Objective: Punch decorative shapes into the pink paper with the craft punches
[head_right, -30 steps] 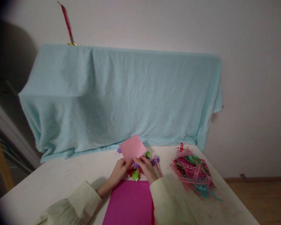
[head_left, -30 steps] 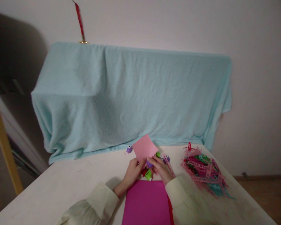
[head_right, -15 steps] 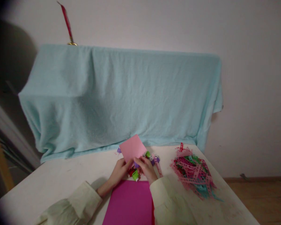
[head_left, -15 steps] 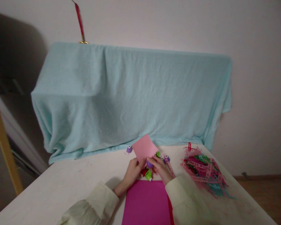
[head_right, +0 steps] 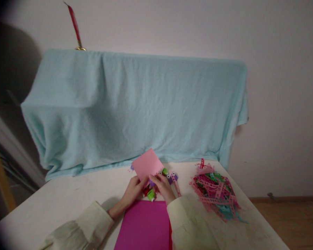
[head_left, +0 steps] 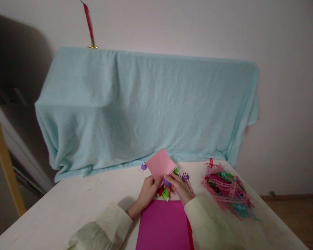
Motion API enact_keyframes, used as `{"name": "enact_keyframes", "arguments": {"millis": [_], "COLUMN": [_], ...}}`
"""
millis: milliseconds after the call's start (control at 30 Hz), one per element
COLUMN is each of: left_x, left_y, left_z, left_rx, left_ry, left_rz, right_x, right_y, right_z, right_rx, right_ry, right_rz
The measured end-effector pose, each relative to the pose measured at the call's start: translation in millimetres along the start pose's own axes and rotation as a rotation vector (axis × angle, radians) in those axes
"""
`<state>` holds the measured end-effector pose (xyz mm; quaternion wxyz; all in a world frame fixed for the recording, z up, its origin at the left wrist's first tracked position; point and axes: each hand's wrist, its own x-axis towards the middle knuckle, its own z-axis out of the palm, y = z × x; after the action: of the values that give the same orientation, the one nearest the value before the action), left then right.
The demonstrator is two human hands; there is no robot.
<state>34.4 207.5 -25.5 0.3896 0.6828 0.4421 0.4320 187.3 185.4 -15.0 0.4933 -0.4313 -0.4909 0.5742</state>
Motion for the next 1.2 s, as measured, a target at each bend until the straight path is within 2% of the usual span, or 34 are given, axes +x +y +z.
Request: {"name": "enact_keyframes", "arguments": {"millis": [233,467,767,967,1200], "left_x": [-1,2,2,2,2], "left_y": [-7,-10,-8,0,5], "left_z": [0.8,1.2,1.2,-0.8,-6.1], "left_rx": [-0.031,-0.016,0.054,-0.012,-0.017], "left_ry": [-0.043,0.029,0.110,0.159,0.176], "left_rz": [0.002,-0.003,-0.024,0.094,0.085], "right_x": [-3,0,3,8,10], "right_y": [-5,0,2,8,7], "right_z": [3,2,5,1,-2], "right_rx": [-0.019,-0.019,0.046,0.077,0.037], "right_ry": [-0.027,-0.061,-0.005,0.060,0.134], "right_rz": [-0.009,-0.084,-0.098,-0.162,-0.238]}}
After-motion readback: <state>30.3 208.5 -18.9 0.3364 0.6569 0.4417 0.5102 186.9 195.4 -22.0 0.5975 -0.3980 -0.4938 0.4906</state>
